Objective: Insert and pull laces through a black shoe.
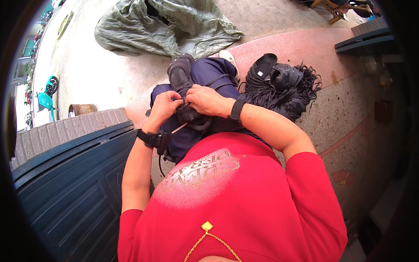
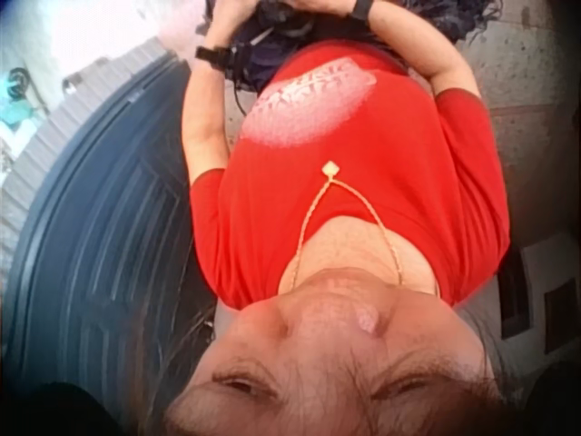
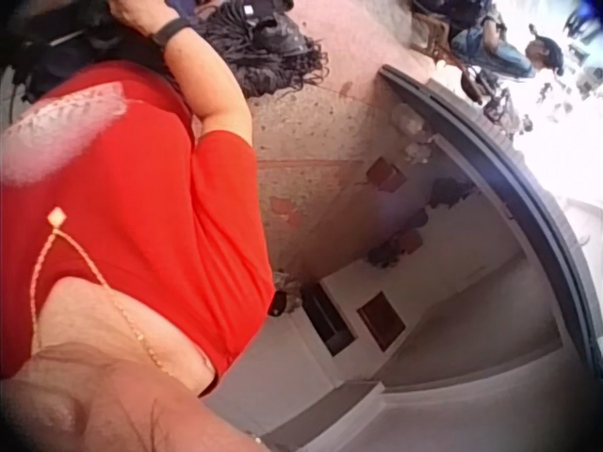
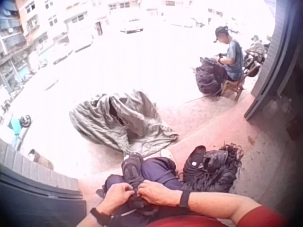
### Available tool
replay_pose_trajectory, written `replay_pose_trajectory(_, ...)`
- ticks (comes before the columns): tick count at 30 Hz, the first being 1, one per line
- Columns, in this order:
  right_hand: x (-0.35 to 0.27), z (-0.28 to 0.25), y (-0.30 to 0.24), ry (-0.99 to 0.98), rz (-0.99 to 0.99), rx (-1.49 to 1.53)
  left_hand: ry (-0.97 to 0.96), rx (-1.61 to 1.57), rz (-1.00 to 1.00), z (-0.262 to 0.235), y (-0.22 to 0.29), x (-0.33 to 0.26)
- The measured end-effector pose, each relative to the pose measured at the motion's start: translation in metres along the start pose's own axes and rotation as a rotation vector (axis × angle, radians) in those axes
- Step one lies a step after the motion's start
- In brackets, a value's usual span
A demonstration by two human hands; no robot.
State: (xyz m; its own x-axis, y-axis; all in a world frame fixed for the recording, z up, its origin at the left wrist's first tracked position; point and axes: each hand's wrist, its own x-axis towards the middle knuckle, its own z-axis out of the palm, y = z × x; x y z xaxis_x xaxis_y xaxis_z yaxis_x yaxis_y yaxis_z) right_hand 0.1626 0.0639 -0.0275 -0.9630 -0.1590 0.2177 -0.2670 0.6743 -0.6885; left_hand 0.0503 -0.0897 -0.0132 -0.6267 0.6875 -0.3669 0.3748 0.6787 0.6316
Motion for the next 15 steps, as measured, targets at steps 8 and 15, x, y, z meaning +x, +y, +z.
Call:
replay_pose_trajectory(8, 0.001, -0.002, 0.003, -0.038, -0.010, 0.005, -0.072, 0.241, 0.160, -0.004, 0.009, 0.006)
replay_pose_trajectory(15, -0.005, 0.002, -0.001, -0.049, 0.002, 0.035, -0.124, 0.322, 0.183, -0.004, 0.020, -0.005)
